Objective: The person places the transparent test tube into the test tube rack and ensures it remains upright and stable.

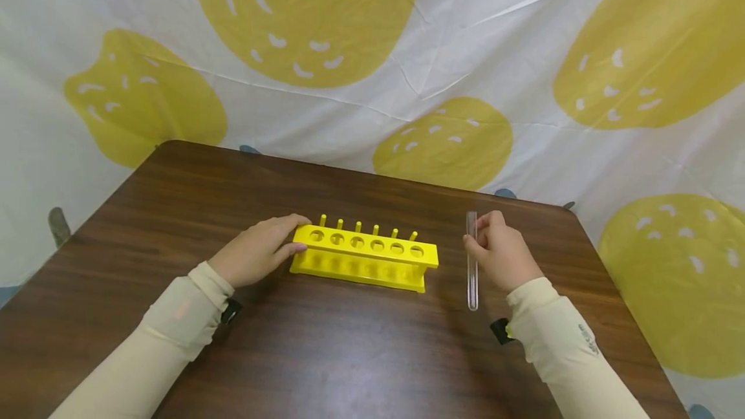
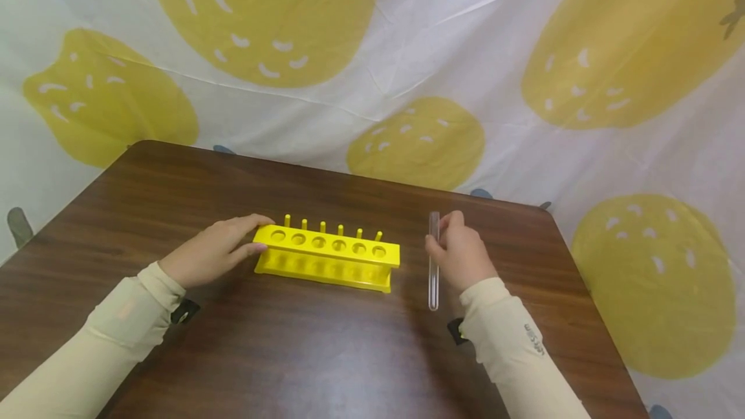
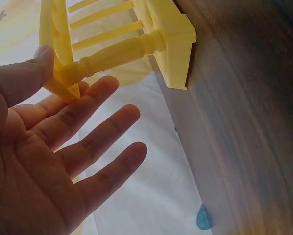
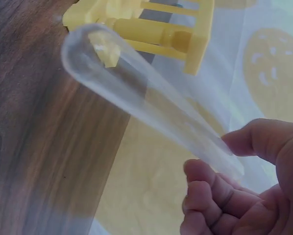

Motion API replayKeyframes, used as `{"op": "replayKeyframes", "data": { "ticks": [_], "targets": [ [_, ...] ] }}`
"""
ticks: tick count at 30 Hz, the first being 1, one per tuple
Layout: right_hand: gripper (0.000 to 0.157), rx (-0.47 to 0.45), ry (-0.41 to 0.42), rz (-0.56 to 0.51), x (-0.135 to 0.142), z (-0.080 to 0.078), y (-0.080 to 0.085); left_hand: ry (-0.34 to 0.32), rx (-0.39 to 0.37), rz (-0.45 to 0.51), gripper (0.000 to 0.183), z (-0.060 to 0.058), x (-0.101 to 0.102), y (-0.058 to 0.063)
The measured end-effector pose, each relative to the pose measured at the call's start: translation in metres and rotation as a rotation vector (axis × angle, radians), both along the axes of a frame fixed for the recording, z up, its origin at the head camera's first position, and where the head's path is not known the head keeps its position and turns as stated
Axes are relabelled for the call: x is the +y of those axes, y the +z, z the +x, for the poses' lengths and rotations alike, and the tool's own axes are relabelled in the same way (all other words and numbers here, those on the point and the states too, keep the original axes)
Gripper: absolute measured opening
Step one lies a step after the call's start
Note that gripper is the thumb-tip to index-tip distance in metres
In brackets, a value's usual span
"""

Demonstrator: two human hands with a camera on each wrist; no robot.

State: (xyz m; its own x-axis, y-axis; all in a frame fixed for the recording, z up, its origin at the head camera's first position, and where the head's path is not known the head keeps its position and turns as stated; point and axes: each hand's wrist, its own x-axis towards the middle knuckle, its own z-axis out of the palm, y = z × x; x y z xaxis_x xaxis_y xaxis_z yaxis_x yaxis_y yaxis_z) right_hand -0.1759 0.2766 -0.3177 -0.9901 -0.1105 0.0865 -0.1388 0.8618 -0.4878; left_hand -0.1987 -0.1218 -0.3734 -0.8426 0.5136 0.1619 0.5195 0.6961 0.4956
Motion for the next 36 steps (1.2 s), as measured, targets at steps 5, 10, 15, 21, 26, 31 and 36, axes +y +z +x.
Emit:
{"op": "replayKeyframes", "data": {
  "ticks": [5,10,15,21,26,31,36],
  "targets": [
    [0.031,0.067,-0.011,-0.018,-0.003,0.001,0.003,-0.001,0.0,0.004,0.043,0.001,-0.001,-0.001],
    [0.03,0.147,-0.012,-0.028,-0.006,0.001,0.005,0.005,-0.006,0.0,0.043,0.001,-0.001,-0.001],
    [0.029,0.224,0.012,-0.041,-0.01,0.001,0.007,0.012,-0.01,-0.004,0.044,0.0,-0.002,0.0],
    [0.028,0.294,0.005,-0.079,-0.018,0.001,0.009,0.005,-0.004,-0.005,0.043,-0.001,-0.002,-0.001],
    [0.028,0.336,-0.005,-0.117,-0.025,0.0,0.012,0.005,-0.006,-0.004,0.043,-0.001,-0.002,-0.001],
    [0.029,0.355,-0.016,-0.138,-0.03,0.0,0.014,-0.001,-0.005,-0.001,0.043,-0.001,-0.001,-0.001],
    [0.029,0.395,-0.015,-0.163,-0.033,0.002,0.017,0.001,-0.009,-0.002,0.043,-0.001,-0.001,-0.001]
  ]
}}
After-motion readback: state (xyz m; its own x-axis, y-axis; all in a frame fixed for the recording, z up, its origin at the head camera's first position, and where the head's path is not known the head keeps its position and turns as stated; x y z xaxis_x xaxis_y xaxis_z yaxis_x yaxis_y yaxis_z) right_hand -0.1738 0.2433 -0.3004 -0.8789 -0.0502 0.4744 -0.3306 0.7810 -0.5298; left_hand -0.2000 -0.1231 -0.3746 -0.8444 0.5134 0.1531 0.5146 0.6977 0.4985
